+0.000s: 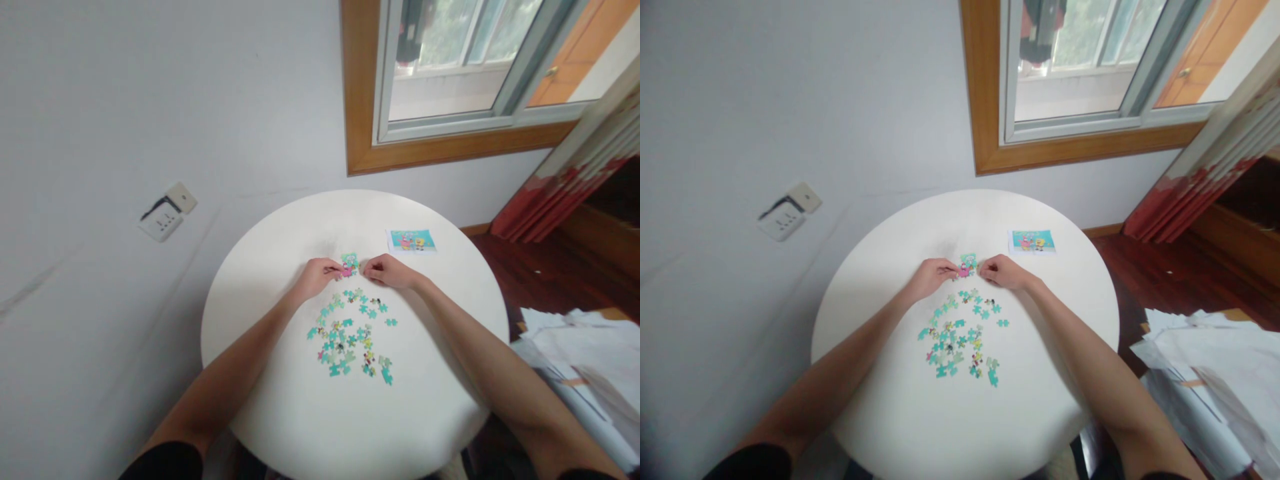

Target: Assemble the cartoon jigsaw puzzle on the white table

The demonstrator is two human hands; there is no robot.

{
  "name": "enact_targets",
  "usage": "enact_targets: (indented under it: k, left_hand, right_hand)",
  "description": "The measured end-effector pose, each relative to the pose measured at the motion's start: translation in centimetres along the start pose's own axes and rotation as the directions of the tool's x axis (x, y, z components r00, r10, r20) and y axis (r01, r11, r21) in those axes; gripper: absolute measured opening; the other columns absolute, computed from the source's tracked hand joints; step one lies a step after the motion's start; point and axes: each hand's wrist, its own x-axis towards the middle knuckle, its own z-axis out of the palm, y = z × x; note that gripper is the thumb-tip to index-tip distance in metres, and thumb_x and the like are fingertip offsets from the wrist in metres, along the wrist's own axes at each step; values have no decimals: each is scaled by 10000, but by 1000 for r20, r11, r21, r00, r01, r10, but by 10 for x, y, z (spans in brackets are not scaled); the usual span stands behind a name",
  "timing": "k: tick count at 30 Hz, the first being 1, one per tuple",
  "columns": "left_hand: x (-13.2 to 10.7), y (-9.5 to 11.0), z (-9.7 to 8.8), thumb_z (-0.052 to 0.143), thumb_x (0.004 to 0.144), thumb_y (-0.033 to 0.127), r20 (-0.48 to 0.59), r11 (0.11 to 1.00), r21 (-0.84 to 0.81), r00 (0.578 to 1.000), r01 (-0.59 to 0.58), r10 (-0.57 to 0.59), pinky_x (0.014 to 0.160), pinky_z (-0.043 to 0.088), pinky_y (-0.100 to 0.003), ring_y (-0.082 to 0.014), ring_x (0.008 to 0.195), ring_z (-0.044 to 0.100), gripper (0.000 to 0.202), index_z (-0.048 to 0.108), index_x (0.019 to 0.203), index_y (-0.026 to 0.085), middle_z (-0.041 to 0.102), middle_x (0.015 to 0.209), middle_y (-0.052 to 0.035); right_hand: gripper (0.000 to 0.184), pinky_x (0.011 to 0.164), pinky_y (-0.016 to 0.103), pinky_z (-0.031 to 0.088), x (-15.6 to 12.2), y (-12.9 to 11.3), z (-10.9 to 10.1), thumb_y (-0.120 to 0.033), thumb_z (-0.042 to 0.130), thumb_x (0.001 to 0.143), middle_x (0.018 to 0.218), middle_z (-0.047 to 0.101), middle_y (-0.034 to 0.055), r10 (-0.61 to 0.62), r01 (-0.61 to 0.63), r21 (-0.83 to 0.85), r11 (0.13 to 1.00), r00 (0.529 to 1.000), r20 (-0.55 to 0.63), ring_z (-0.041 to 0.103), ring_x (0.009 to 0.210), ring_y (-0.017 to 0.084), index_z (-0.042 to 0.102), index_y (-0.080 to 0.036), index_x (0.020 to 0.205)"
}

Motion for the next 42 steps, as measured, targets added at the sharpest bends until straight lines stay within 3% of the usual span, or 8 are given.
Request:
enact_targets:
  k: [6,12,17,22,33,42]
  left_hand:
    - [-2,0,15,697,805,127,-27,1000,18,999,24,-24,838,568,-297,-187,889,719,138,776,913,163,777,981,-68]
    - [-1,9,17,706,855,235,-82,968,247,994,-50,72,698,520,-247,-141,735,652,104,769,904,170,748,889,-49]
    - [0,10,10,696,874,309,-86,917,375,979,-138,183,787,498,-280,-168,865,628,131,779,920,219,701,917,-41]
    - [-1,7,5,728,833,263,-32,858,495,984,-138,176,871,472,-335,-188,903,592,117,796,927,268,653,921,-32]
    - [-4,10,5,837,722,327,29,832,524,981,-180,194,962,436,-367,-216,982,595,280,774,987,260,654,1008,-29]
    - [-3,7,4,820,735,317,15,823,545,983,-163,185,950,437,-369,-216,967,586,259,779,987,274,644,994,-27]
  right_hand:
    - [228,511,246,318,1,2,0,-355,565,838,551,488,-34,1,-1,9,1000,1000,3,404,500,90,588,-158,726]
    - [246,511,244,315,1,4,0,-365,555,845,558,486,-36,-9,9,-1,1000,1000,-3,403,504,88,588,-156,720]
    - [239,521,247,317,0,-1,-1,-357,553,839,550,480,-36,1,-1,0,1000,1000,-6,404,505,91,595,-151,727]
    - [235,524,250,316,0,-1,-1,-359,556,835,552,477,-37,8,-8,7,1000,1000,-5,399,505,91,591,-153,728]
    - [238,516,247,311,1,2,-1,-350,544,847,550,480,-38,-6,6,-11,1000,1000,-6,400,499,89,580,-153,719]
    - [242,510,247,305,1,3,0,-361,548,846,544,481,-37,4,-4,7,1000,1000,-6,389,491,87,597,-150,740]
